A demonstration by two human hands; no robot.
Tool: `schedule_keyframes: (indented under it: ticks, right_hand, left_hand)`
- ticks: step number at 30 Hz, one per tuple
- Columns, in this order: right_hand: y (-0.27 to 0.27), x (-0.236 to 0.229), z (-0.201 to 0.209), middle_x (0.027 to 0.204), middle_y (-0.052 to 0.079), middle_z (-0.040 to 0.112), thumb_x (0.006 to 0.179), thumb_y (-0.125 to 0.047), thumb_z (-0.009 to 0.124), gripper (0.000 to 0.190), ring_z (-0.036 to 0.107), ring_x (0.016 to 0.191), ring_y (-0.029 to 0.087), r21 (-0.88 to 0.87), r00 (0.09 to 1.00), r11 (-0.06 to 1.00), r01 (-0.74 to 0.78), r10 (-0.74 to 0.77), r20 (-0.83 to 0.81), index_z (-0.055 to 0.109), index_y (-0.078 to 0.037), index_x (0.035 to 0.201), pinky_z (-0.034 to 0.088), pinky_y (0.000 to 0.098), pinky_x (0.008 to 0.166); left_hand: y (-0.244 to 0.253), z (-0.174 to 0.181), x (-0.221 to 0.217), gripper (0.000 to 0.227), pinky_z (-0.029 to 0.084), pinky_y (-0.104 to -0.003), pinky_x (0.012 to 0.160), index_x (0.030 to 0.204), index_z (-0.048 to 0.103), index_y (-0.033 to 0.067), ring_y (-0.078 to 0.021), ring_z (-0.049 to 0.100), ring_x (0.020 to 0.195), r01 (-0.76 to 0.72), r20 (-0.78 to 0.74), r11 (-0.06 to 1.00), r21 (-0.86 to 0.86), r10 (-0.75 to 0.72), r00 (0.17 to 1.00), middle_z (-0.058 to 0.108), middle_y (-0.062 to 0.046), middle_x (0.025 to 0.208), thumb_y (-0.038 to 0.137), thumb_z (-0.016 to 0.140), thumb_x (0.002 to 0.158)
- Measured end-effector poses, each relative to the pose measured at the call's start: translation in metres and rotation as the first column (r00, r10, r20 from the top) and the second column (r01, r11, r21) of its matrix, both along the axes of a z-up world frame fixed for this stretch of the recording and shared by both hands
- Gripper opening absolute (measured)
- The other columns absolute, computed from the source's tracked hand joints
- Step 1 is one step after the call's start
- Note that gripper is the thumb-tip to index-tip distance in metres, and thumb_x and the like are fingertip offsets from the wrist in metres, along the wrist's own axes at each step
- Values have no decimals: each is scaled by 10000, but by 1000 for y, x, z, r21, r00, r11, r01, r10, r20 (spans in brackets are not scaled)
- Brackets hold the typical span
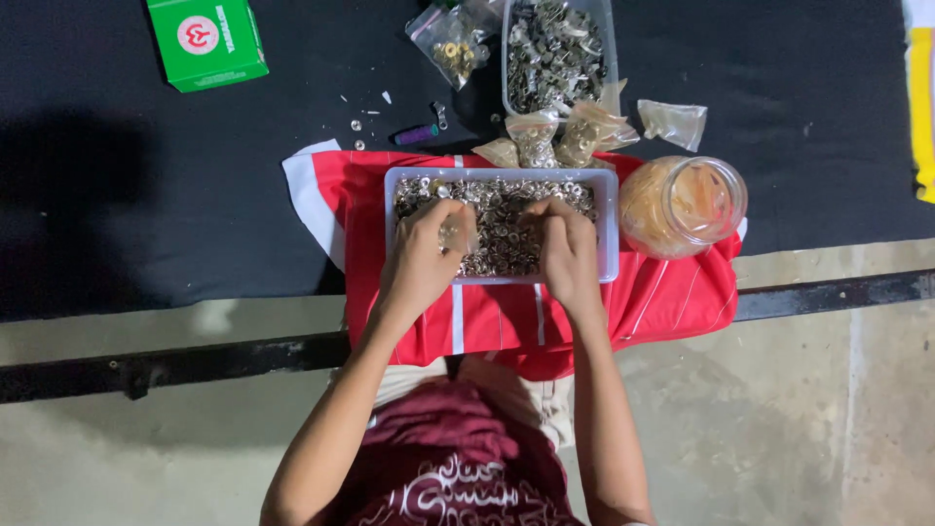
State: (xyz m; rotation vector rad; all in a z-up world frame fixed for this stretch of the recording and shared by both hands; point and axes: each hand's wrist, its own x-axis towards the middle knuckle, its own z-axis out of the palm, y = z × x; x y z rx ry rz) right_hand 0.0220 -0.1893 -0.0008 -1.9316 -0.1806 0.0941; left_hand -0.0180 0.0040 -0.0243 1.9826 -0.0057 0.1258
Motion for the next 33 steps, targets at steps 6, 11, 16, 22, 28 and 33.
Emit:
schedule_keyframes:
  ticks: [6, 11, 16, 22, 28, 33]
  right_hand:
    - [11, -10, 0, 557, 129, 581, 922, -193, 697, 234, 625, 589, 337, -292, 986, 956, 17, 33, 164, 755, -49, 1097, 485, 438, 614]
    - [19, 2, -16, 765, 166, 744, 897, -290, 738, 257, 735, 811, 427, -465, 992, 884, 46, 14, 124, 769, -127, 1093, 557, 555, 686]
    - [22, 13, -23, 785, 84, 764, 873, -265, 741, 184, 759, 816, 351, -556, 998, 829, 57, -48, 31, 800, -203, 1035, 595, 499, 686]
    - [11, 9, -24, 908, 173, 767, 900, -195, 720, 171, 713, 918, 458, -280, 994, 959, 43, -13, 106, 794, -101, 1022, 556, 534, 760]
    - [0, 15, -39, 845, 102, 651, 976, -114, 625, 134, 567, 842, 198, 120, 986, 990, 80, -60, -158, 707, -21, 1025, 494, 346, 751]
    - [-6, 21, -35, 742, 72, 559, 909, -31, 520, 96, 518, 684, 161, 300, 911, 949, 93, 41, -410, 615, -31, 924, 411, 274, 590]
  left_hand:
    - [-1, -11, 2, 376, 569, -503, 826, 996, 651, 42, -457, 683, 972, -26, 195, 998, 61, 14, 981, 705, -186, 976, -181, 626, 695]
    - [-2, -8, 2, 342, 563, -475, 844, 991, 681, 53, -416, 685, 981, -6, 215, 997, 77, -11, 977, 703, -140, 976, -162, 617, 734]
    - [0, -7, 1, 335, 559, -457, 828, 1024, 697, 126, -361, 698, 964, 17, 99, 990, 140, -31, 995, 711, -88, 926, -73, 622, 765]
    - [-6, 2, -2, 356, 562, -480, 804, 1067, 682, 124, -420, 703, 958, -30, 33, 997, 76, 27, 999, 727, -155, 952, -93, 605, 795]
    - [-7, 6, 2, 447, 575, -541, 825, 1114, 667, 66, -472, 694, 944, -20, -123, 1000, -9, 19, 992, 718, -225, 1007, -209, 590, 769]
    - [-5, 8, 8, 276, 561, -485, 882, 1070, 655, 74, -404, 689, 1066, 14, 4, 995, 101, -15, 1000, 731, -146, 1145, -84, 618, 846]
